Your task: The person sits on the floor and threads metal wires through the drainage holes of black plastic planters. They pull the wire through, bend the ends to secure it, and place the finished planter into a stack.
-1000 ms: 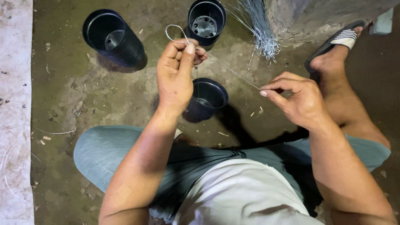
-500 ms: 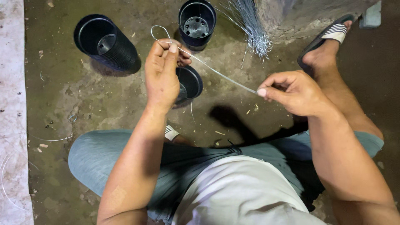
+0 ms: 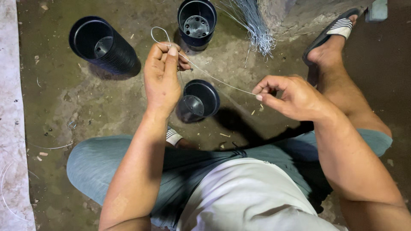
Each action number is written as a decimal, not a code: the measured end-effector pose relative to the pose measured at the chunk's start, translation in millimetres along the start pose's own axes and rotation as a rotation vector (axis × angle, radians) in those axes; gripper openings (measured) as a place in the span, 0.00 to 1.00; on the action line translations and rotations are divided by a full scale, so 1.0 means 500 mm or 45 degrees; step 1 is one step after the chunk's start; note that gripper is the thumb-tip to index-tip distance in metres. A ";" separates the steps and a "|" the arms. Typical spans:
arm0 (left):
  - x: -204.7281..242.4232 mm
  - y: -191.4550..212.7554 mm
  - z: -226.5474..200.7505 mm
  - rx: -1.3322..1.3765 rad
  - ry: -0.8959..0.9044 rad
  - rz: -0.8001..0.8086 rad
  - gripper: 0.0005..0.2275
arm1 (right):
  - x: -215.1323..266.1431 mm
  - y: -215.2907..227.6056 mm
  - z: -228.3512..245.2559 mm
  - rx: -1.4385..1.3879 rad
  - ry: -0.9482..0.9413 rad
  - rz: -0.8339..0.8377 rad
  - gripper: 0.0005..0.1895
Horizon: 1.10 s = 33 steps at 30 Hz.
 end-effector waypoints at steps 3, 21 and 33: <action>-0.002 0.001 0.005 0.001 0.005 0.001 0.05 | -0.001 0.011 0.027 0.167 0.142 -0.094 0.09; -0.009 0.006 0.012 0.009 -0.031 -0.231 0.07 | 0.013 -0.001 0.123 0.677 0.376 -0.475 0.04; -0.002 -0.009 0.025 0.444 0.163 0.087 0.09 | -0.011 0.024 0.017 0.537 0.329 -0.356 0.05</action>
Point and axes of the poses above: each hand's wrist, its own x-axis away from the middle knuckle, its own y-axis out of the back of the hand, z = x × y, the point moved 3 cm from there along -x, towards the middle knuckle, and after that the axes turned 9 degrees about y, right-handed, at the moved point
